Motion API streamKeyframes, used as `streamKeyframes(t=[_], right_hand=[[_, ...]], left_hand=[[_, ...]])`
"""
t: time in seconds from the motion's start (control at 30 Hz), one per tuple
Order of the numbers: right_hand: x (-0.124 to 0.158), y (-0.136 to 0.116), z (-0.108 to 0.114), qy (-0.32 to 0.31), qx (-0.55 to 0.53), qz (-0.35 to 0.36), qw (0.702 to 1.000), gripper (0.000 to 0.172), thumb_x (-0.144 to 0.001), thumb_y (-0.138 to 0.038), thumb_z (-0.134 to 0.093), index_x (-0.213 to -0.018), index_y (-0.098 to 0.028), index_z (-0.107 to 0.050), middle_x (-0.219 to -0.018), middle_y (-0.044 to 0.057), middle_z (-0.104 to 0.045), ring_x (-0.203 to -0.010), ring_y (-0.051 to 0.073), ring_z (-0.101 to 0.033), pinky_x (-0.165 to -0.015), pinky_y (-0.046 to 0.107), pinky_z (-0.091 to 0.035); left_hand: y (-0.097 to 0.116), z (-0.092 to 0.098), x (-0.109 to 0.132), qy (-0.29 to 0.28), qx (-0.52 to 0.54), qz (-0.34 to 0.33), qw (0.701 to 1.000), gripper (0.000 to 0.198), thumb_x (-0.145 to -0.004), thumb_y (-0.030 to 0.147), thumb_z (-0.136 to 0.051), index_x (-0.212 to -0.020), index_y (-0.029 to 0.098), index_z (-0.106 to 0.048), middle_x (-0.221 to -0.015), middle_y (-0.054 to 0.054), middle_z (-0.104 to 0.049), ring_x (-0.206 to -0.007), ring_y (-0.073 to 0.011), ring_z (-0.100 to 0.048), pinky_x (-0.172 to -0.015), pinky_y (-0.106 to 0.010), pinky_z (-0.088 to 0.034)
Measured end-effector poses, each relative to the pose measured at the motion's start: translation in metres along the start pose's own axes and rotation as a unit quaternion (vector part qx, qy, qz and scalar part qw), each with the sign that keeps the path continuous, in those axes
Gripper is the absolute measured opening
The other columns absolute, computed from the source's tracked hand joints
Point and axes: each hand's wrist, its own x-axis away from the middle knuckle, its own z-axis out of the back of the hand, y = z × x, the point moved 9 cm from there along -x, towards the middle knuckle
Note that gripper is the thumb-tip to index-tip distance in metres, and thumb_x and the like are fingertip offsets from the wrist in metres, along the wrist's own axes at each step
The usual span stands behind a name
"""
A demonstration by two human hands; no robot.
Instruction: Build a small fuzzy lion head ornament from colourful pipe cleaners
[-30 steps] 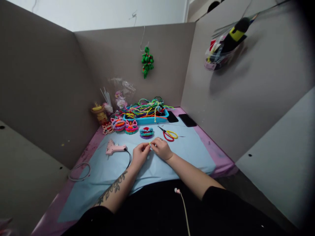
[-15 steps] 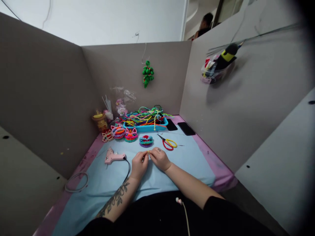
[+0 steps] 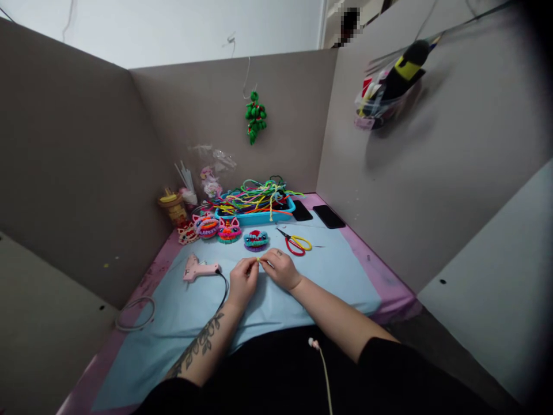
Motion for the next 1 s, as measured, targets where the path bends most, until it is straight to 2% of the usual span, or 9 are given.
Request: streamKeyframes(t=[0.17, 0.37, 0.73, 1.0], right_hand=[[-0.003, 0.001, 0.002, 0.001, -0.027, -0.007, 1.0, 0.009, -0.085, -0.016, -0.048, -0.083, -0.019, -0.056, -0.077, 0.005, -0.058, -0.076, 0.017, -0.053, -0.07, 0.03, -0.046], [-0.002, 0.001, 0.003, -0.007, -0.04, -0.012, 0.999, 0.008, -0.085, -0.016, -0.048, -0.084, -0.019, -0.055, -0.076, 0.005, -0.058, -0.076, 0.017, -0.052, -0.07, 0.03, -0.045], [0.0, 0.002, 0.006, -0.007, -0.037, -0.028, 0.999, 0.011, -0.084, -0.015, -0.047, -0.084, -0.019, -0.057, -0.076, 0.005, -0.058, -0.076, 0.017, -0.053, -0.071, 0.031, -0.045], [-0.002, -0.005, 0.007, -0.005, -0.051, -0.014, 0.999, 0.011, -0.084, -0.014, -0.048, -0.085, -0.019, -0.057, -0.075, 0.004, -0.059, -0.074, 0.017, -0.053, -0.07, 0.03, -0.045]], left_hand=[[0.001, -0.004, 0.002, -0.028, 0.014, -0.009, 0.999, 0.017, -0.085, 0.021, -0.048, -0.088, 0.016, -0.064, -0.08, -0.005, -0.064, -0.073, -0.0143, -0.058, -0.068, -0.026, -0.045], [0.0, -0.007, 0.001, -0.036, 0.021, -0.005, 0.999, 0.016, -0.084, 0.022, -0.049, -0.088, 0.016, -0.064, -0.083, -0.006, -0.065, -0.077, -0.015, -0.059, -0.071, -0.026, -0.045], [-0.01, -0.009, 0.001, -0.031, 0.023, 0.038, 0.999, 0.018, -0.083, 0.026, -0.052, -0.089, 0.016, -0.065, -0.083, -0.006, -0.067, -0.074, -0.0153, -0.06, -0.07, -0.027, -0.046], [-0.005, -0.005, 0.0, -0.019, 0.017, 0.014, 1.0, 0.016, -0.083, 0.024, -0.05, -0.086, 0.017, -0.064, -0.085, -0.006, -0.066, -0.079, -0.0162, -0.06, -0.074, -0.027, -0.045]])
